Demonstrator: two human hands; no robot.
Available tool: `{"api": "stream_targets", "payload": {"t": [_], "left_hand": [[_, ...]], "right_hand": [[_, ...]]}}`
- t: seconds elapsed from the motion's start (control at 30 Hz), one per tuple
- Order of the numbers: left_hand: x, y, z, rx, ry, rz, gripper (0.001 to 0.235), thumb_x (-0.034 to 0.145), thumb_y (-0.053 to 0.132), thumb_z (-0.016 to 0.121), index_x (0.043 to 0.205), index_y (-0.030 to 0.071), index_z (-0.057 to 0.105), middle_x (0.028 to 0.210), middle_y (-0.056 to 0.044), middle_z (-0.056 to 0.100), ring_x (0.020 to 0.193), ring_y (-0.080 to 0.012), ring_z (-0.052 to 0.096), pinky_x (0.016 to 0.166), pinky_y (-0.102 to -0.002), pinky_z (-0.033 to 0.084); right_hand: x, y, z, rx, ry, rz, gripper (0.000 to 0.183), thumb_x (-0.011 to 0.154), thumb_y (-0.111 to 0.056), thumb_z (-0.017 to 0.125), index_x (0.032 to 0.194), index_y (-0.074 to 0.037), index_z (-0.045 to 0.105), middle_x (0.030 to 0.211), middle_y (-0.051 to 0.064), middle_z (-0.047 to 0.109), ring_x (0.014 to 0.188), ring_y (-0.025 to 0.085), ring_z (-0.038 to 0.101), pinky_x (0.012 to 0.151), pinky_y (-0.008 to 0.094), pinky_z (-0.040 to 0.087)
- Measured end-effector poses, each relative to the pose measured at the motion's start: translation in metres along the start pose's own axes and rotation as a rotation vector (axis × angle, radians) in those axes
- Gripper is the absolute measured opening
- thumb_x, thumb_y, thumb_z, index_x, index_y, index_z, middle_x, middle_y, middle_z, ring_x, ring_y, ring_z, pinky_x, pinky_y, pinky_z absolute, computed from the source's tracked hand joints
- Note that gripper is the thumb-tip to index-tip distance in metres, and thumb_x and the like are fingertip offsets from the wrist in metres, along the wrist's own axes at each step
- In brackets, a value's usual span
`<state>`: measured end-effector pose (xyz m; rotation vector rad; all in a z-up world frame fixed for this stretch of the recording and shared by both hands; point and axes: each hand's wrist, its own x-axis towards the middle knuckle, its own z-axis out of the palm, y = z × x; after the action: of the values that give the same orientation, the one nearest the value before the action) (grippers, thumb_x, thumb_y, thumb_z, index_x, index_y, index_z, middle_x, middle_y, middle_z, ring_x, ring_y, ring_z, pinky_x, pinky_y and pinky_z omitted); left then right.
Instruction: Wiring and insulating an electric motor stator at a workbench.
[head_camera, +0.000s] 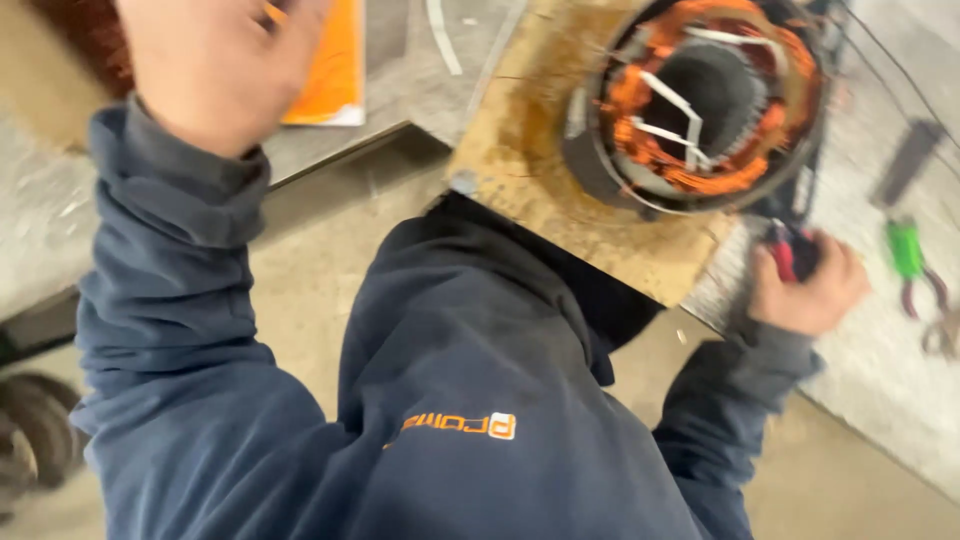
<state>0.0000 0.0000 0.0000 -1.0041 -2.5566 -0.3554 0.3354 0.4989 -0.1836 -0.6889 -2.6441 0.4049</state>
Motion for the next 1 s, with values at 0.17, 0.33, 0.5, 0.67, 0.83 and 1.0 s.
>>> {"api": "stream_targets", "payload": {"t": [0.17,0.33,0.5,0.67,0.83,1.0], "left_hand": [[0.068,0.066,0.046,-0.439,-0.070,0.244,0.006,0.100,0.012,0.072,0.105,0.009,0.071,0.091,-0.009,0.067,0.079,-0.0288,0.066,0.068,-0.037,0.049],[0.113,0.121,0.084,-0.740,-0.104,0.560,0.015,0.101,0.015,0.069,0.115,0.013,0.067,0.104,-0.002,0.067,0.094,-0.0247,0.069,0.076,-0.034,0.053],[0.127,0.151,0.106,-0.733,-0.255,0.692,0.015,0.098,0.027,0.076,0.105,0.016,0.070,0.085,-0.002,0.061,0.071,-0.0237,0.064,0.057,-0.037,0.048],[0.124,0.152,0.122,-0.840,-0.302,0.670,0.013,0.098,0.027,0.074,0.100,0.016,0.068,0.086,-0.002,0.061,0.073,-0.0240,0.066,0.057,-0.038,0.048],[0.128,0.150,0.127,-0.928,-0.420,0.641,0.012,0.097,0.028,0.072,0.096,0.017,0.069,0.083,-0.001,0.064,0.071,-0.0251,0.067,0.056,-0.038,0.049],[0.133,0.143,0.127,-0.914,-0.449,0.623,0.012,0.096,0.028,0.070,0.099,0.016,0.073,0.082,-0.002,0.066,0.071,-0.0259,0.068,0.056,-0.038,0.050]], "right_hand": [[0.003,0.003,0.003,-0.030,0.013,0.026,0.054,0.090,-0.021,0.084,0.136,-0.001,0.064,0.137,0.019,0.059,0.132,0.040,0.050,0.122,0.051,0.039],[0.008,-0.004,-0.003,-0.042,0.030,0.063,0.056,0.089,-0.021,0.086,0.136,-0.001,0.063,0.140,0.020,0.059,0.136,0.041,0.049,0.121,0.052,0.038],[0.012,-0.002,-0.021,0.243,0.092,0.197,0.046,0.096,-0.018,0.081,0.136,-0.003,0.065,0.143,0.017,0.061,0.133,0.035,0.058,0.111,0.045,0.046],[0.053,-0.099,-0.098,0.443,-0.023,0.166,0.035,0.100,-0.015,0.077,0.131,-0.003,0.066,0.127,0.013,0.069,0.116,0.026,0.065,0.096,0.035,0.049],[0.125,-0.202,-0.108,0.281,-0.326,-0.272,0.036,0.081,-0.016,0.080,0.113,-0.003,0.071,0.114,0.015,0.071,0.106,0.033,0.066,0.093,0.044,0.052],[0.151,-0.204,-0.073,0.200,-0.472,-0.455,0.032,0.087,-0.027,0.083,0.114,-0.013,0.075,0.110,-0.001,0.073,0.107,0.024,0.065,0.091,0.039,0.046]]}}
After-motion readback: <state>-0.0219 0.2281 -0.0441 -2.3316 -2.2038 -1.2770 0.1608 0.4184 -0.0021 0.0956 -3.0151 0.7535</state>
